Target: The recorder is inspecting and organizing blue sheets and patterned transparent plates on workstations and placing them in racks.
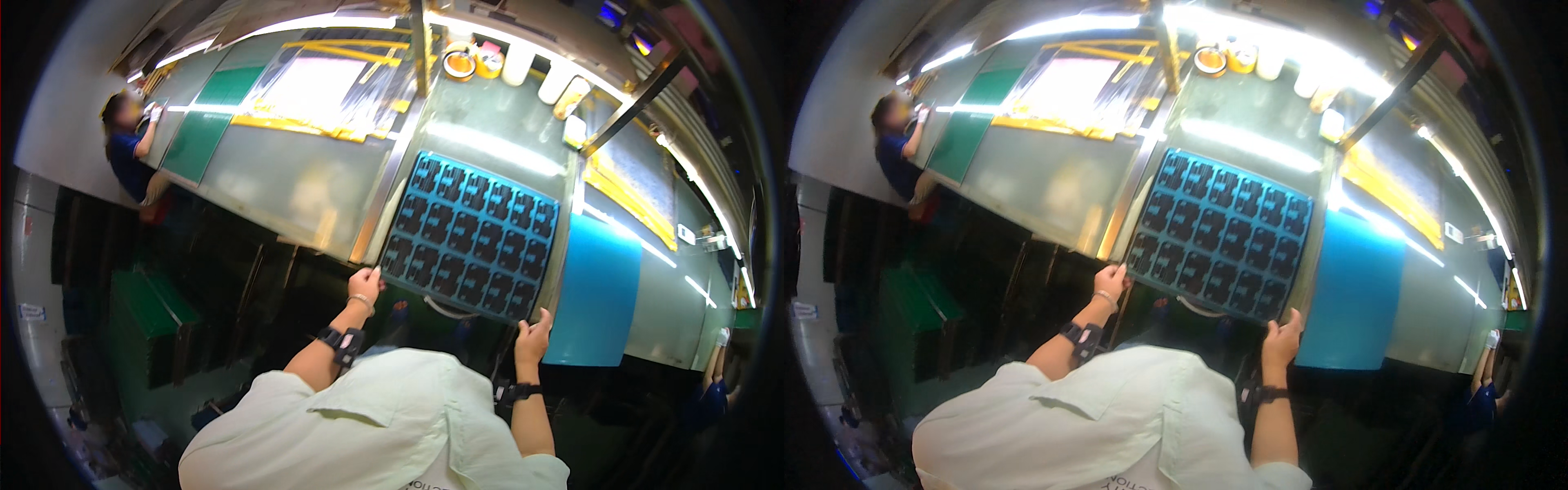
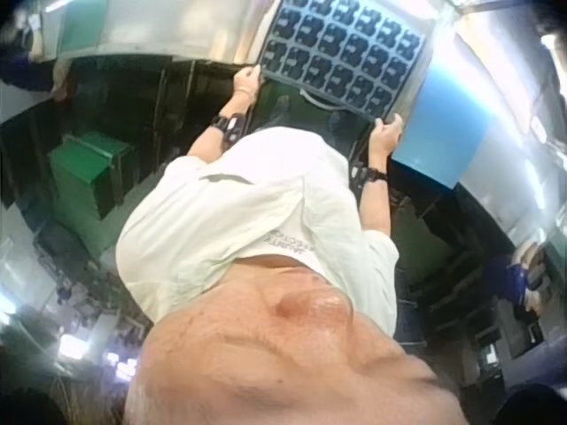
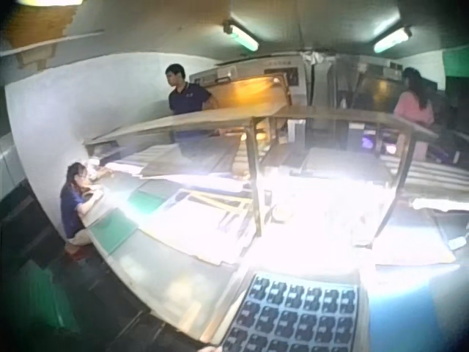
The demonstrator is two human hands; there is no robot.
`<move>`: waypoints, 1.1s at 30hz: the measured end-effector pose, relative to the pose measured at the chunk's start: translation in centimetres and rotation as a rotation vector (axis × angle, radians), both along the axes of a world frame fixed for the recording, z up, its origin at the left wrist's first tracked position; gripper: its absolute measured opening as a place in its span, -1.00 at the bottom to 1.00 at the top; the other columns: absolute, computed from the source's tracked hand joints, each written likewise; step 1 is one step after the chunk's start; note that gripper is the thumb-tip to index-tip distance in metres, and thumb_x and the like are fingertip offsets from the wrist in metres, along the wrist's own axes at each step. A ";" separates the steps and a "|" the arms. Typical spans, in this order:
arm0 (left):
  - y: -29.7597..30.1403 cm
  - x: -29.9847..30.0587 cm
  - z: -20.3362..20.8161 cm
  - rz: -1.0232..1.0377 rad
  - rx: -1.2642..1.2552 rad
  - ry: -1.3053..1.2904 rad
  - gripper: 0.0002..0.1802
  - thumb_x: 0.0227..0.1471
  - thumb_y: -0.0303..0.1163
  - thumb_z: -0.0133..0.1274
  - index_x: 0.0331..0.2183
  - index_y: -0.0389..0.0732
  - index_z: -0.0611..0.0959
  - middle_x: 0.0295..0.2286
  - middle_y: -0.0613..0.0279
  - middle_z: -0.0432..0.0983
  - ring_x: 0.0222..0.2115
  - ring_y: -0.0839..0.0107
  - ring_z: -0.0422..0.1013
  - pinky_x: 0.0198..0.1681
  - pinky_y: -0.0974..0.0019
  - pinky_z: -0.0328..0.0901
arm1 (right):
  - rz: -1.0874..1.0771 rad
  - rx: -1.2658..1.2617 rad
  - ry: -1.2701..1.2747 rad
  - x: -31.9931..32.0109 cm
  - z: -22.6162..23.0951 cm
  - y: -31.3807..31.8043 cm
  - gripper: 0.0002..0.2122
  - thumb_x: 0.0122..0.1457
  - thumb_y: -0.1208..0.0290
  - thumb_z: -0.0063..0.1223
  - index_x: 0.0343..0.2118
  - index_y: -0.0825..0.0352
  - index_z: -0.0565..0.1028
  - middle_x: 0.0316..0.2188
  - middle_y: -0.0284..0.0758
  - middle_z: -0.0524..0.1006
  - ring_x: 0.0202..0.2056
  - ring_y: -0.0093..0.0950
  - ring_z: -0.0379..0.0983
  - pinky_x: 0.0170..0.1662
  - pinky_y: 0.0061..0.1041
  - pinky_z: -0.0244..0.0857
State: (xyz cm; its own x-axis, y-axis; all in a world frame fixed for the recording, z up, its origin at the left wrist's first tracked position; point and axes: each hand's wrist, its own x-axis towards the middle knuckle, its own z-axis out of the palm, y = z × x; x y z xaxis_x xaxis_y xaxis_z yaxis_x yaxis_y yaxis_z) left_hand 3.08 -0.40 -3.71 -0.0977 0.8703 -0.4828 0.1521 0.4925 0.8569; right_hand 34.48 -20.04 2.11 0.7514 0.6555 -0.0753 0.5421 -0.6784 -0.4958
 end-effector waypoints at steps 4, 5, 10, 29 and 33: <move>-0.1 -1.1 0.2 -0.135 0.103 0.258 -0.64 -0.02 -0.24 -0.01 -0.69 -0.29 0.45 -0.77 0.20 0.39 -0.73 0.44 0.36 -0.61 0.33 0.26 | 0.430 -0.157 -0.378 2.0 2.5 4.7 -0.44 -0.14 0.36 0.14 0.02 0.15 0.28 -0.01 -0.25 0.21 0.06 -0.17 0.04 0.01 -0.17 0.01; -0.1 -1.2 0.1 -0.139 0.109 0.306 -0.64 -0.02 -0.25 -0.01 -0.69 -0.29 0.45 -0.77 0.19 0.39 -0.73 0.43 0.36 -0.61 0.34 0.26 | 0.492 -0.105 -0.439 3.3 2.5 6.7 -0.47 -0.12 0.34 0.12 0.01 0.17 0.30 0.04 -0.25 0.18 0.11 -0.14 -0.02 0.06 -0.11 -0.05; 0.3 -1.1 1.2 -0.215 0.056 0.146 -0.67 -0.02 -0.28 0.01 -0.67 -0.28 0.42 -0.77 0.24 0.35 -0.74 0.47 0.32 -0.63 0.39 0.24 | 0.376 -0.176 -0.491 11.5 0.3 16.0 -0.51 0.03 0.22 -0.04 0.04 0.26 0.24 0.12 -0.33 0.11 0.18 -0.19 -0.13 0.15 -0.09 -0.20; 19.6 12.7 4.0 -0.778 0.943 1.008 -0.33 -0.06 -0.01 -0.06 0.02 -0.21 0.30 0.10 0.22 0.06 0.17 0.15 -0.19 0.11 -0.12 -0.19 | 0.406 -0.196 -0.557 12.5 -1.4 19.1 -0.51 0.10 0.25 -0.14 0.09 0.29 0.13 0.11 -0.30 0.12 0.18 -0.25 -0.12 0.16 -0.16 -0.19; 19.6 13.5 3.7 -0.775 0.956 0.968 -0.38 -0.03 -0.05 -0.10 0.01 -0.21 0.31 0.10 0.22 0.06 0.17 0.16 -0.19 0.12 -0.16 -0.25 | 0.402 -0.194 -0.548 12.7 -1.4 18.9 -0.51 0.09 0.28 -0.12 0.09 0.31 0.14 0.10 -0.29 0.13 0.18 -0.24 -0.10 0.15 -0.15 -0.18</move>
